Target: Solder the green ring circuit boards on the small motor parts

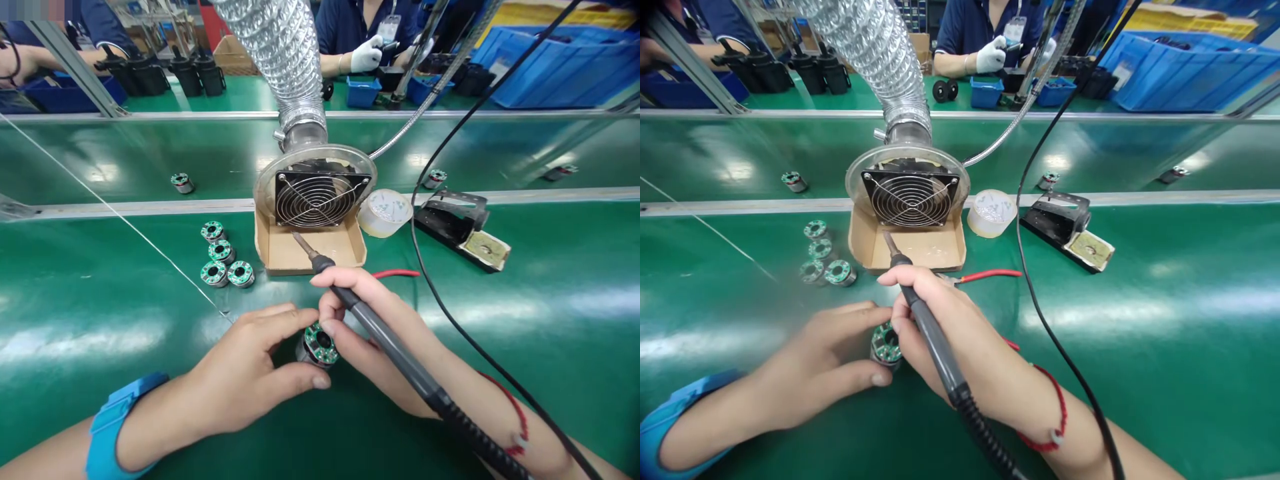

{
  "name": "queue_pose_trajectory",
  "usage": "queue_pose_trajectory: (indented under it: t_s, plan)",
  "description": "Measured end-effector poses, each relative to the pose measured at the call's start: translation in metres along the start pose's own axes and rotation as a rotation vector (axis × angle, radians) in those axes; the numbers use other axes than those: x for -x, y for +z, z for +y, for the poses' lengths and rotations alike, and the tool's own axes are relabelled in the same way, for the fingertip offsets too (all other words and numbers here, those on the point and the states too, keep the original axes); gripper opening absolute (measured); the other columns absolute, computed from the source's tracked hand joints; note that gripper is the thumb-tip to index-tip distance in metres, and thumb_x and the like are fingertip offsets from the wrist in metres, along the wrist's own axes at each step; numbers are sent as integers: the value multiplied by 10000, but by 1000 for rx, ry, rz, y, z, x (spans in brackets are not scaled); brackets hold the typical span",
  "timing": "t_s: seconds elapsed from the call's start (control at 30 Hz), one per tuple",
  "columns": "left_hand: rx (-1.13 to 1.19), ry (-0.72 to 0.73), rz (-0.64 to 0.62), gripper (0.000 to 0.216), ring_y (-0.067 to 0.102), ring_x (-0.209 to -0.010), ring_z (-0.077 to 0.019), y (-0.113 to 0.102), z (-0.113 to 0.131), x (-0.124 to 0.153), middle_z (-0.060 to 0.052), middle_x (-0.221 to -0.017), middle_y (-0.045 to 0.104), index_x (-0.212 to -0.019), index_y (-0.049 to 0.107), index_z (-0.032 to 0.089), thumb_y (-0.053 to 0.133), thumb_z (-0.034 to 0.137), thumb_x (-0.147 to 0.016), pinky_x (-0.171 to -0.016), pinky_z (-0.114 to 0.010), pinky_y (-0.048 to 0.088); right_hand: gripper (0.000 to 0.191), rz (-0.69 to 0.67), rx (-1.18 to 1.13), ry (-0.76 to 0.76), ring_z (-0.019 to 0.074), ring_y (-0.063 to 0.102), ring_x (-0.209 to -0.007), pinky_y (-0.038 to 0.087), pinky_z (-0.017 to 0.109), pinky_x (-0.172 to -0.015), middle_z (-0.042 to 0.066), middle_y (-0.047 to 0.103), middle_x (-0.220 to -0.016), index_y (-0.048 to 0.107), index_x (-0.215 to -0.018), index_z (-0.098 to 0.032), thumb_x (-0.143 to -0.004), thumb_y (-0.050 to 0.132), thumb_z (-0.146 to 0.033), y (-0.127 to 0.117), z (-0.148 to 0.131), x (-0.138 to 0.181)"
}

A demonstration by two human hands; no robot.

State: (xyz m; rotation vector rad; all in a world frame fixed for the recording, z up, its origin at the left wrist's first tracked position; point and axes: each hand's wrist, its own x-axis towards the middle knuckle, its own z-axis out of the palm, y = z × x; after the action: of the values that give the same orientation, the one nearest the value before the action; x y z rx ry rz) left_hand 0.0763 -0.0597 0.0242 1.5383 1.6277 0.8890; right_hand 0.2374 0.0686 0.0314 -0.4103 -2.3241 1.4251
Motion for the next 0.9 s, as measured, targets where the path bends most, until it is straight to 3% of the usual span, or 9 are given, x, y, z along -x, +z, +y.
queue_pose_trajectory:
  t_s: [0.17,0.27,0.37,0.47,0.57,0.7,0.9]
  plan:
    - [-60,-77,7,287,655,-857,-218,9,-7,-5,-19,-966,682,-1163,673,252,690,303,-881,-747,-346,507,462,115,45,-16,140,681,-828,585,277,-755,2,636,-981,398,-1357,-285,-934,556,-190,14,21,12]
    - [-167,-121,38,329,667,-945,-266,15,-13,-10,-62,-1070,669,-1214,610,234,626,250,-886,-789,-413,527,588,159,256,23,223,706,-936,617,403,-826,72,656,-1119,369,-1406,-274,-896,662,-278,23,30,17]
    - [-199,-158,85,510,653,-1056,-290,19,-22,-11,-108,-1211,633,-1356,459,214,569,160,-861,-844,-448,541,475,118,479,-36,287,702,-1031,609,509,-883,131,680,-1200,449,-1360,-232,-913,602,-191,29,37,15]
    - [-73,-193,217,540,643,-940,-206,18,-35,-7,-82,-1147,597,-1366,354,208,487,83,-858,-807,-382,548,452,75,593,-129,306,694,-1067,584,570,-932,150,703,-1182,504,-1340,-185,-901,503,-77,31,43,9]
    - [89,-181,338,336,585,-813,-143,14,-43,-3,-18,-977,547,-1212,422,223,420,80,-909,-738,-301,522,477,55,551,-162,277,698,-1089,599,513,-926,137,711,-1219,503,-1366,-190,-910,477,-56,28,44,7]
    - [153,-111,341,260,575,-804,-129,13,-41,-4,14,-888,555,-1165,466,224,460,103,-935,-746,-271,505,446,203,395,-142,187,732,-979,615,346,-862,56,758,-1114,487,-1428,-256,-996,499,-146,16,34,19]
    - [24,-57,316,352,610,-769,-117,16,-36,-9,20,-886,619,-1215,462,203,476,60,-894,-704,-252,500,159,443,287,-37,137,707,-730,604,258,-644,12,700,-916,686,-1107,-270,-955,643,-250,8,26,52]
